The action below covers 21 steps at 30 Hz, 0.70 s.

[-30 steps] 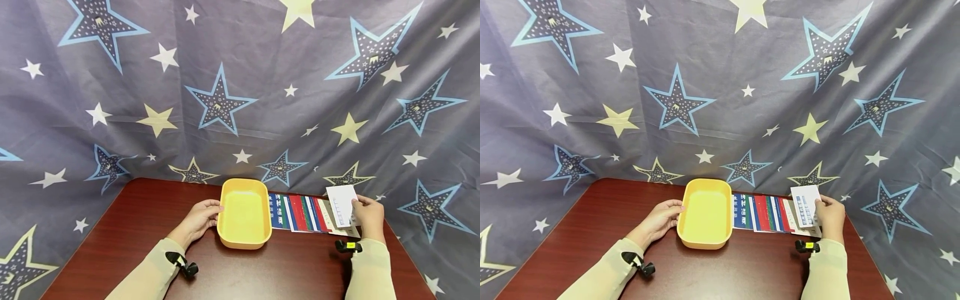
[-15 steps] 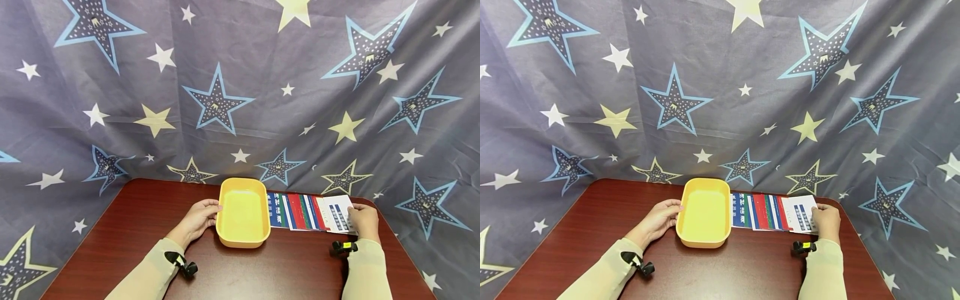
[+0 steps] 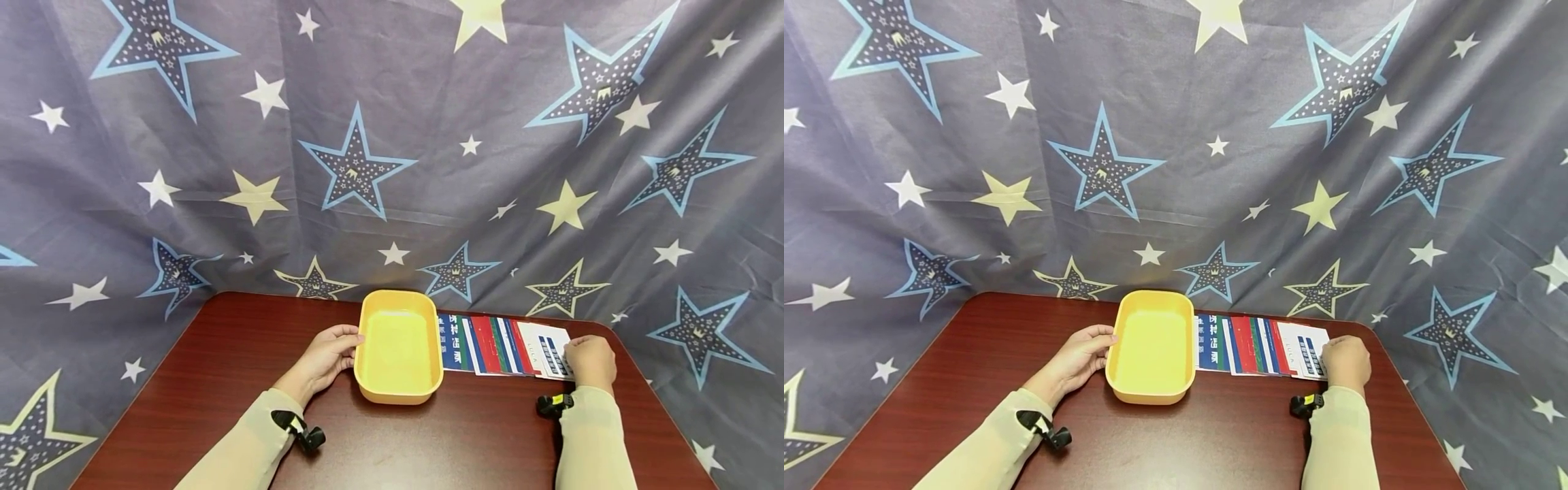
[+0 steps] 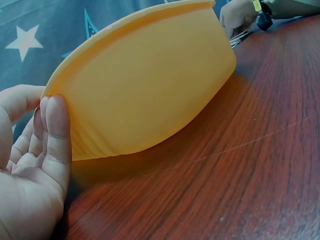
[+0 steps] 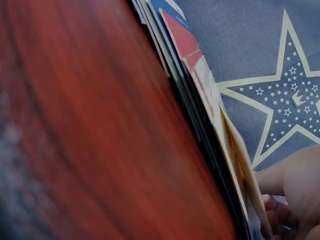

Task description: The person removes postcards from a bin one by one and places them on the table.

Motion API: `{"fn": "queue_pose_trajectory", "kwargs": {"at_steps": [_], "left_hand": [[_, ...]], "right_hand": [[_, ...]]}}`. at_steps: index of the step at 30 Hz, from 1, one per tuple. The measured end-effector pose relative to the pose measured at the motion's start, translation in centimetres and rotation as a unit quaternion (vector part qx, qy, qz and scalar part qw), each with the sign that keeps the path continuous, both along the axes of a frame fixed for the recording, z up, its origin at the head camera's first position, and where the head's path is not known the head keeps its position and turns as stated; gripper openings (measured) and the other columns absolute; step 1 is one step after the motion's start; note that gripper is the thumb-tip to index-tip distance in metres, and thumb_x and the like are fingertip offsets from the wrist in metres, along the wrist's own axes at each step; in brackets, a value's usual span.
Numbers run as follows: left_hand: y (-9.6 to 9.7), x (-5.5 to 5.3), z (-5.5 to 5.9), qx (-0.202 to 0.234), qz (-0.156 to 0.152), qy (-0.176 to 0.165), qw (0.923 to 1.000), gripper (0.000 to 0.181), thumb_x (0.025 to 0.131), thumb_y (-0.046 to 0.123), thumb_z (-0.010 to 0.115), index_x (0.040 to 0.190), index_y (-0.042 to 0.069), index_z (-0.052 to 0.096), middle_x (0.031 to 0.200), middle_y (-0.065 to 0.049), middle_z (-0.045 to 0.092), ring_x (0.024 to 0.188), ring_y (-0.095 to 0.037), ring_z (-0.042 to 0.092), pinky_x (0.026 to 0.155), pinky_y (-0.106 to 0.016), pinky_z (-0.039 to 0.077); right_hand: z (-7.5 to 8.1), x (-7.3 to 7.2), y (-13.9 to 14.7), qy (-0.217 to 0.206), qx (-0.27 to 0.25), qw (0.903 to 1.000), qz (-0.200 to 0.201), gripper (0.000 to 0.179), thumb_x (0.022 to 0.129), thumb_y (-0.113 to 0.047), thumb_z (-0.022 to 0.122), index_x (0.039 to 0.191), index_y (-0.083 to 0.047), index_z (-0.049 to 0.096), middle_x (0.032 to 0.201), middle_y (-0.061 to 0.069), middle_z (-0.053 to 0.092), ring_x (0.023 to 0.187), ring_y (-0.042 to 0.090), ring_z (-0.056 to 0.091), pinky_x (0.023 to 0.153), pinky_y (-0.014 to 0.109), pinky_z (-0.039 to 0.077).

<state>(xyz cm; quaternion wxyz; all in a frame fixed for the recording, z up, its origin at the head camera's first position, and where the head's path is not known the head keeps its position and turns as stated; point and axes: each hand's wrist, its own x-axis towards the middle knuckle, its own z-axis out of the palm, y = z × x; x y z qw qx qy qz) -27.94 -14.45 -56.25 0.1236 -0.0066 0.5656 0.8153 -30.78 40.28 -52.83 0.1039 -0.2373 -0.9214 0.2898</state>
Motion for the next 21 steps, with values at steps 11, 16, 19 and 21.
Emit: {"fn": "queue_pose_trajectory", "kwargs": {"at_steps": [11, 16, 19, 21], "left_hand": [[-0.4, 0.4, 0.3, -0.011, 0.003, -0.006, 0.9999, 0.011, 0.109, 0.003, 0.07, 0.116, 0.008, 0.064, 0.086, 0.002, 0.074, 0.068, -0.009, 0.067, 0.063, -0.022, 0.061], [-0.4, 0.2, 0.5, -0.01, 0.001, -0.003, 0.9999, 0.011, 0.109, 0.004, 0.07, 0.116, 0.009, 0.063, 0.086, 0.003, 0.073, 0.068, -0.009, 0.066, 0.063, -0.022, 0.061], [-0.4, 0.2, 0.6, -0.007, 0.002, -0.003, 1.0, 0.01, 0.109, 0.003, 0.07, 0.115, 0.009, 0.063, 0.085, 0.002, 0.073, 0.068, -0.009, 0.067, 0.062, -0.023, 0.061], [-0.5, 0.2, 0.6, -0.007, 0.0, -0.004, 1.0, 0.01, 0.109, 0.003, 0.069, 0.114, 0.009, 0.063, 0.085, 0.002, 0.073, 0.068, -0.009, 0.067, 0.062, -0.023, 0.061]], "right_hand": [[0.0, 0.0, -0.6, 0.017, -0.012, 0.9998, 0.001, 0.025, 0.105, -0.017, 0.062, 0.109, -0.001, 0.08, 0.12, 0.029, 0.077, 0.11, 0.052, 0.07, 0.086, 0.065, 0.055], [0.4, -0.3, -0.8, 0.045, -0.022, 0.9987, -0.007, 0.026, 0.109, -0.018, 0.059, 0.115, 0.001, 0.077, 0.124, 0.031, 0.075, 0.112, 0.053, 0.068, 0.095, 0.068, 0.052], [0.8, -0.5, -1.2, 0.052, -0.022, 0.9984, -0.004, 0.028, 0.109, -0.019, 0.059, 0.118, 0.0, 0.077, 0.126, 0.031, 0.075, 0.115, 0.054, 0.068, 0.097, 0.069, 0.052], [1.0, -0.5, -1.6, 0.061, -0.02, 0.9979, 0.001, 0.028, 0.109, -0.019, 0.06, 0.119, 0.0, 0.077, 0.128, 0.031, 0.075, 0.117, 0.055, 0.068, 0.098, 0.069, 0.052]]}}
